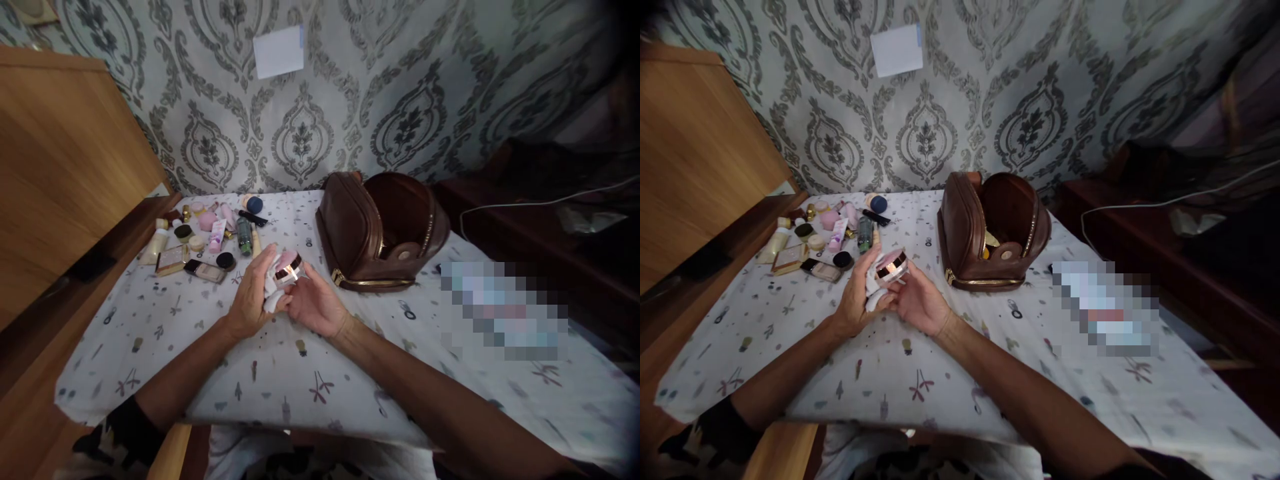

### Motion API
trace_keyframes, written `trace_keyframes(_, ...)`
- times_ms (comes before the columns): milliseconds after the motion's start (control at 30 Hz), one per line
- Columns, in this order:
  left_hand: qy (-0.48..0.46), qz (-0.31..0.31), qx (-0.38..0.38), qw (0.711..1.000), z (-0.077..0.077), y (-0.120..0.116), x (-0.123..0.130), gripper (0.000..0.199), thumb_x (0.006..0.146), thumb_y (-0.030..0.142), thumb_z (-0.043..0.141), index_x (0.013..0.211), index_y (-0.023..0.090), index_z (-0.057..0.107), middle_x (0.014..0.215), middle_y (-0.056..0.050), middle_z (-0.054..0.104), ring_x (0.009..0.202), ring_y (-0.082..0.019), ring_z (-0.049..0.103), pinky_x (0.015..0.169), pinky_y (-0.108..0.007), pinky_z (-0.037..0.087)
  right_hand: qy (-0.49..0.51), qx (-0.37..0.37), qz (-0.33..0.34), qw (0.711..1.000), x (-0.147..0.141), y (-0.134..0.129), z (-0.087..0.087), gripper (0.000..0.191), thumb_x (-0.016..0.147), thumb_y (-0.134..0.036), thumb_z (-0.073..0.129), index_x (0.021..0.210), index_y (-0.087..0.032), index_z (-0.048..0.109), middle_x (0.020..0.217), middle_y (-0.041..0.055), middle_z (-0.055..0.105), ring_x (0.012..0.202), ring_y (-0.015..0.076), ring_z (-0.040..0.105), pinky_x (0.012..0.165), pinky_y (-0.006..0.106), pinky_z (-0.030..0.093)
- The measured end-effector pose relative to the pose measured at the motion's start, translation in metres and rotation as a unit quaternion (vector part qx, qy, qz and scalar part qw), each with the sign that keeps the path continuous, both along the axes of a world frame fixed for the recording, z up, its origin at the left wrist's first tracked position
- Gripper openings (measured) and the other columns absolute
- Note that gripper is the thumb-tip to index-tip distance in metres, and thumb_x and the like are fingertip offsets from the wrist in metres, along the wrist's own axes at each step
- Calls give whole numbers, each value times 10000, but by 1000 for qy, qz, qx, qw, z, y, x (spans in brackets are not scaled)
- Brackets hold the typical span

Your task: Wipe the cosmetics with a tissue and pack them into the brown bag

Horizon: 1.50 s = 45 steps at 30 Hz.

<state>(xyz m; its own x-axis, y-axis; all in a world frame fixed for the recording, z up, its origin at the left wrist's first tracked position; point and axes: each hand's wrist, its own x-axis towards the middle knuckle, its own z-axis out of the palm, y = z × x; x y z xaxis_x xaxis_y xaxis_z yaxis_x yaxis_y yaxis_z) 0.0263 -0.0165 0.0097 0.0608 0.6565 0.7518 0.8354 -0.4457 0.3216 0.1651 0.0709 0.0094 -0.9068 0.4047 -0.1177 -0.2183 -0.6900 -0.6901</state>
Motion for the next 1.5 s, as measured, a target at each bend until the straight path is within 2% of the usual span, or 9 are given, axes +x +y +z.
trace_keyframes(133, -128, -51, -65, 988, 2, -3, 0, 868, 860, 613, 581, 1532, 207, 213, 1543, -196, 334, 1405, -353, 374, 1145, -514, 355, 20, 17, 6, 1000, 1, 1, 0, 440, 896, -613, 466, 1014, -219, 621, 949, 69, 684, 798, 187, 611, 768, 343, 503)
trace_keyframes(233, -210, -65, -102, 970, 4, -5, 0, 836, 863, 676, 514, 1511, 210, 265, 1483, -174, 417, 1293, -340, 496, 1064, -470, 454, 49, -7, 30, 998, 1, 2, -4, 401, 888, -579, 531, 1053, -227, 631, 983, 62, 702, 815, 183, 628, 799, 357, 512)
trace_keyframes(333, -248, -32, -89, 964, 4, -4, -2, 720, 890, 639, 508, 1453, 215, 361, 1383, -136, 511, 1199, -295, 558, 1020, -425, 479, 51, -40, 37, 997, -2, 4, -9, 336, 854, -512, 647, 1019, -219, 653, 953, 45, 715, 853, 167, 645, 807, 319, 521)
trace_keyframes(500, -235, 24, -77, 969, -2, -1, -5, 640, 898, 593, 532, 1384, 193, 418, 1319, -126, 543, 1191, -277, 548, 1014, -399, 454, 30, -75, -24, 996, -6, 4, -13, 243, 792, -395, 768, 916, -205, 681, 892, 7, 721, 819, 128, 653, 800, 257, 543)
trace_keyframes(700, -268, 57, -65, 960, 0, 2, -3, 453, 949, 537, 465, 1217, 182, 551, 1184, -99, 614, 1110, -238, 574, 981, -363, 442, 38, -35, -17, 999, -4, -1, -5, 327, 722, -388, 822, 933, -172, 697, 884, 27, 713, 821, 136, 635, 728, 243, 553)
trace_keyframes(900, -439, 27, -138, 887, 7, 6, -5, 555, 913, 665, 427, 852, 166, 660, 745, -35, 661, 700, -172, 599, 656, -274, 468, 43, 27, 52, 997, 0, -4, -7, 273, 691, -218, 790, 928, -150, 674, 878, 45, 701, 740, 134, 605, 655, 251, 539)
trace_keyframes(1200, -552, -181, -266, 769, 12, 2, -6, 590, 842, 697, 515, 980, 164, 726, 981, -88, 736, 805, -220, 682, 669, -297, 526, 47, 14, 112, 992, 2, -5, -6, 294, 744, -275, 768, 958, -130, 627, 808, 54, 688, 723, 163, 635, 608, 271, 553)
trace_keyframes(1333, -556, -176, -225, 781, 11, 4, -7, 470, 805, 617, 640, 867, 160, 735, 949, -86, 739, 776, -203, 676, 676, -293, 528, 45, 16, 102, 994, 0, -6, -8, 309, 768, -271, 771, 996, -130, 617, 828, 53, 686, 727, 156, 642, 619, 271, 568)
trace_keyframes(1500, -560, -146, -151, 802, 7, 8, -10, 336, 826, 478, 688, 675, 178, 687, 825, -41, 720, 849, -187, 673, 801, -297, 519, 48, 6, 85, 995, -4, -8, -8, 355, 746, -270, 801, 1030, -142, 629, 850, 36, 682, 725, 143, 645, 618, 267, 593)
